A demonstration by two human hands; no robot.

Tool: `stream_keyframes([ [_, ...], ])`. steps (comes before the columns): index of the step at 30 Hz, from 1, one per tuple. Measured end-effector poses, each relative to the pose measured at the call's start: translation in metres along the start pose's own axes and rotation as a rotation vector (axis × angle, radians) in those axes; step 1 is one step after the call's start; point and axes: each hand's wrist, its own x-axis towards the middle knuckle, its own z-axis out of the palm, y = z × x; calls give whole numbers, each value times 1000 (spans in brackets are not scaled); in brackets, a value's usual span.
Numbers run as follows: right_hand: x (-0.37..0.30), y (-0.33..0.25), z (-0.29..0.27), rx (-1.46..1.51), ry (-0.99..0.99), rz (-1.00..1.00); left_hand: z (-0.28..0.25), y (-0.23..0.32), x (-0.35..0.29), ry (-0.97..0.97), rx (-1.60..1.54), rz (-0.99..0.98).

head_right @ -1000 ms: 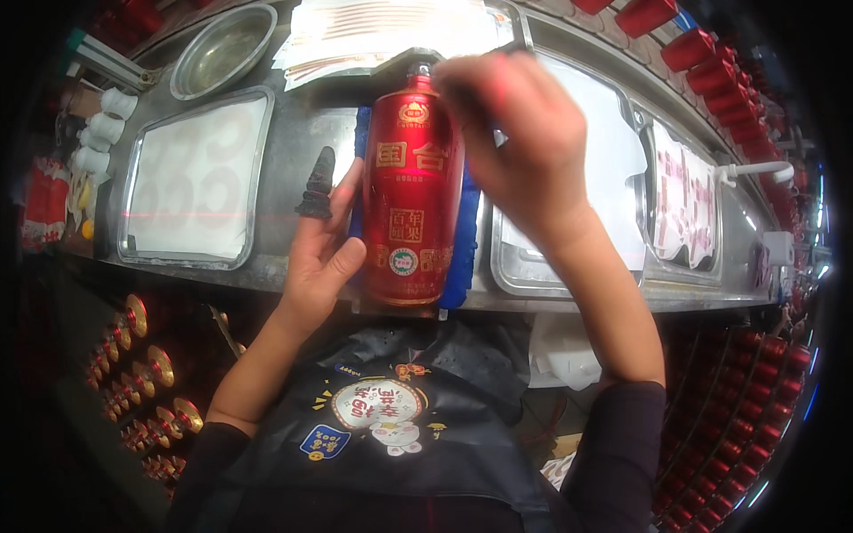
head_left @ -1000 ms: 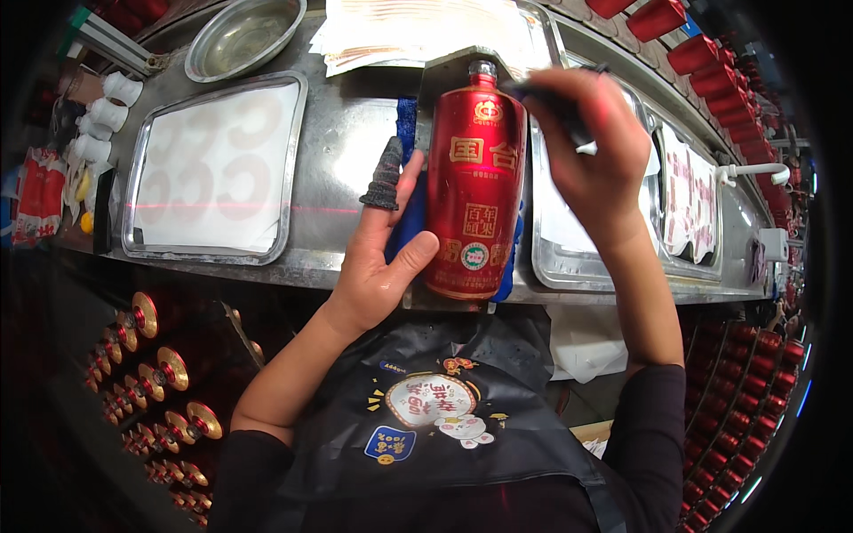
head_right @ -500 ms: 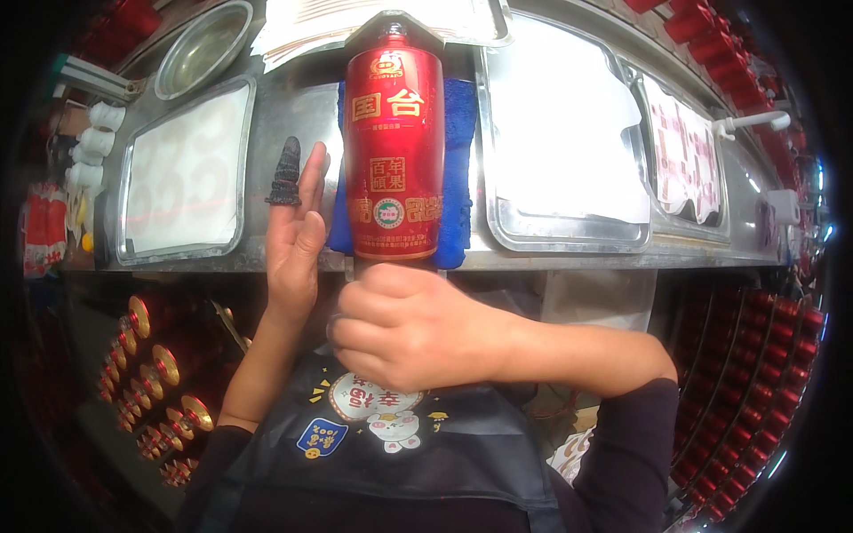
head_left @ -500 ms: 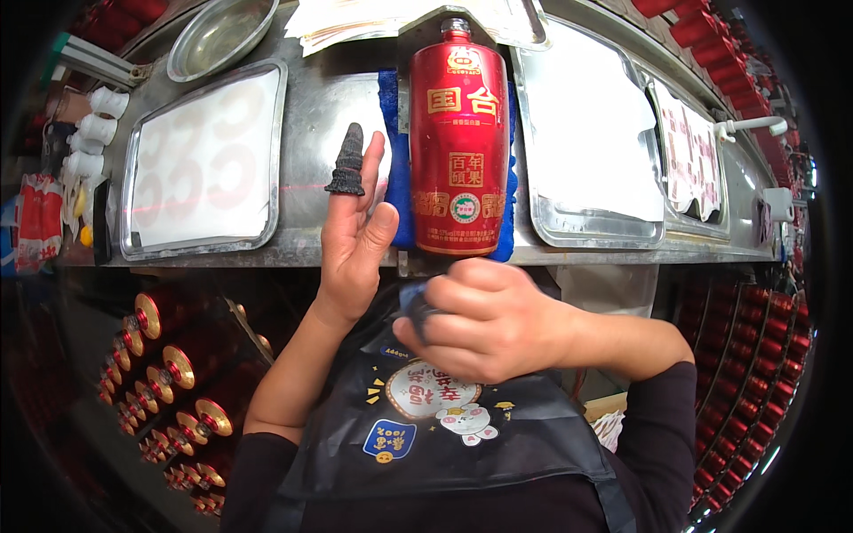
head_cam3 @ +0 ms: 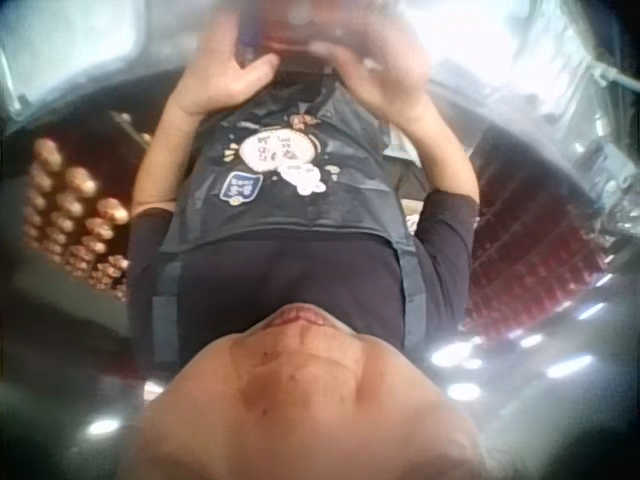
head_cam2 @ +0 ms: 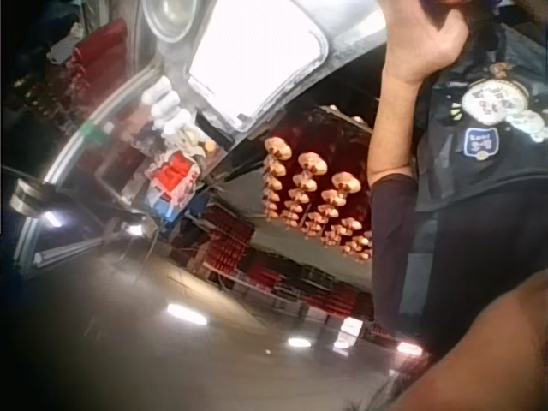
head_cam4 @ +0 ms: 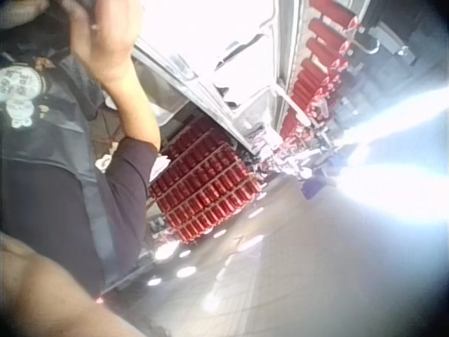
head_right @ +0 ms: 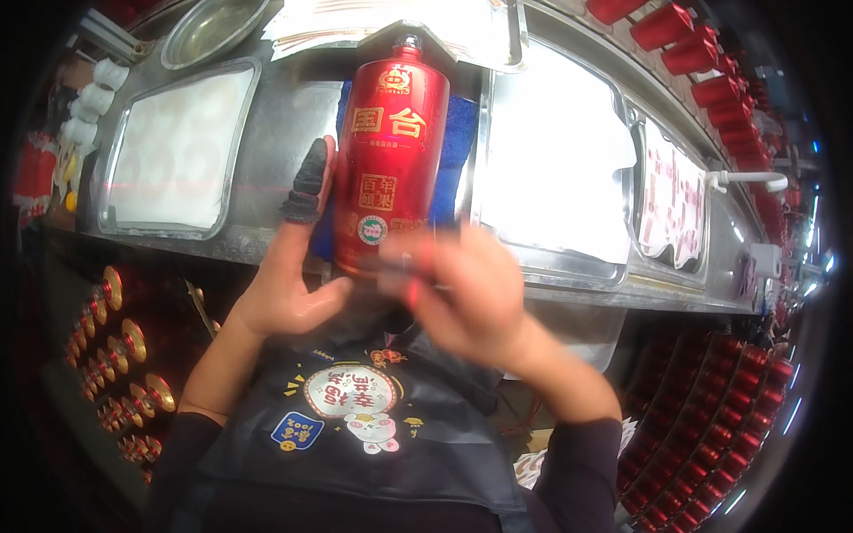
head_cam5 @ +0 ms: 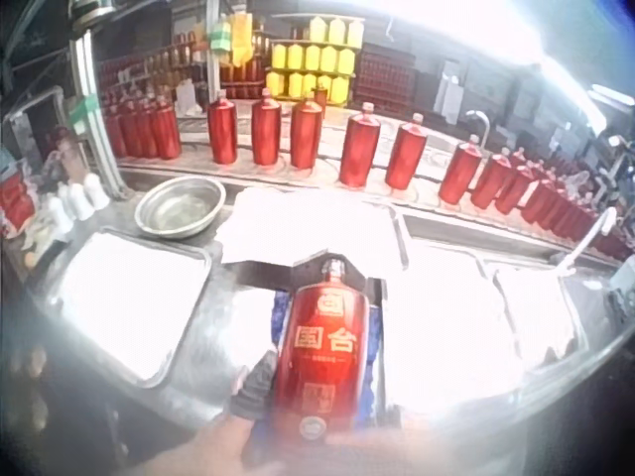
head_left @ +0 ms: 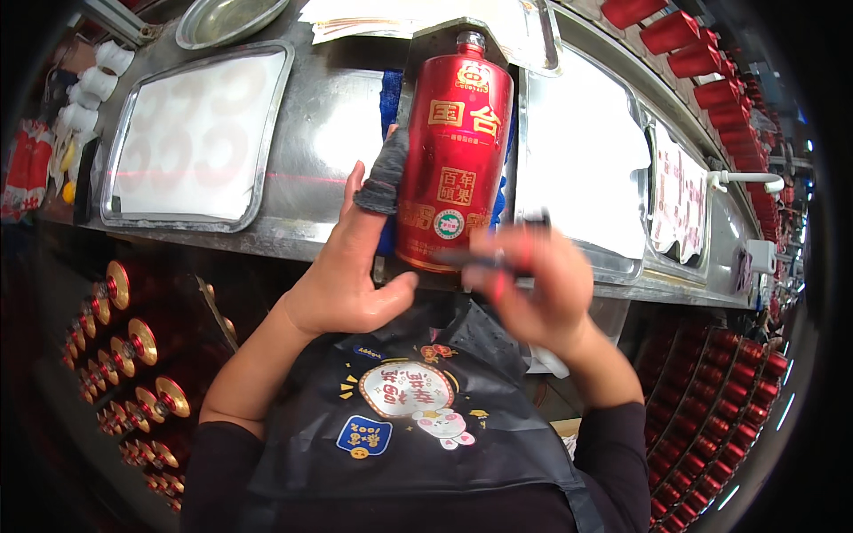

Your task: The person applies a gold circular sticker to the neck of a red bottle, then wipes the bottle with a blue cloth. The person repeats this process for multiple bottles, placing each finished bottle on a nearby tray.

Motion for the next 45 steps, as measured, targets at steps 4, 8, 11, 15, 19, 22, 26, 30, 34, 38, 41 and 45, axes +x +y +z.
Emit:
stream_keyframes([
  [4, 90, 50, 3, -93, 317, 74, 15, 5, 6, 87, 347, 72],
  [8, 81, 46, -6, -160, 398, -215, 16, 0, 7, 122, 413, 76],
  [11, 12, -6, 16, 68, 268, 99, 9, -5, 4, 102, 403, 39],
  [15, -32, -5, 63, -72, 352, 256, 9, -4, 2, 30, 409, 15],
  [19, -39, 12, 48, 362, 606, 730, 11, 1, 6, 33, 346, -108],
  [22, -35, -1, 33, 193, 659, 565, 7, -4, 7, -9, 352, -156],
  [26, -22, -9, 44, 25, 391, 206, 4, -13, -1, 19, 254, -225],
  [30, -23, 16, 46, 157, 598, 711, 0, -17, -1, -17, 284, -228],
  [34, -29, 13, 40, 258, 566, 370, 1, -15, 6, 12, 278, -170],
  [38, -8, 2, 38, 316, 525, 694, 10, -19, 7, 169, 304, -46],
  [41, 6, 1, 30, 173, 556, 412, 11, -18, 4, 154, 391, 18],
  [45, 12, 14, 29, 16, 505, 377, 13, -7, -1, 212, 448, 90],
])
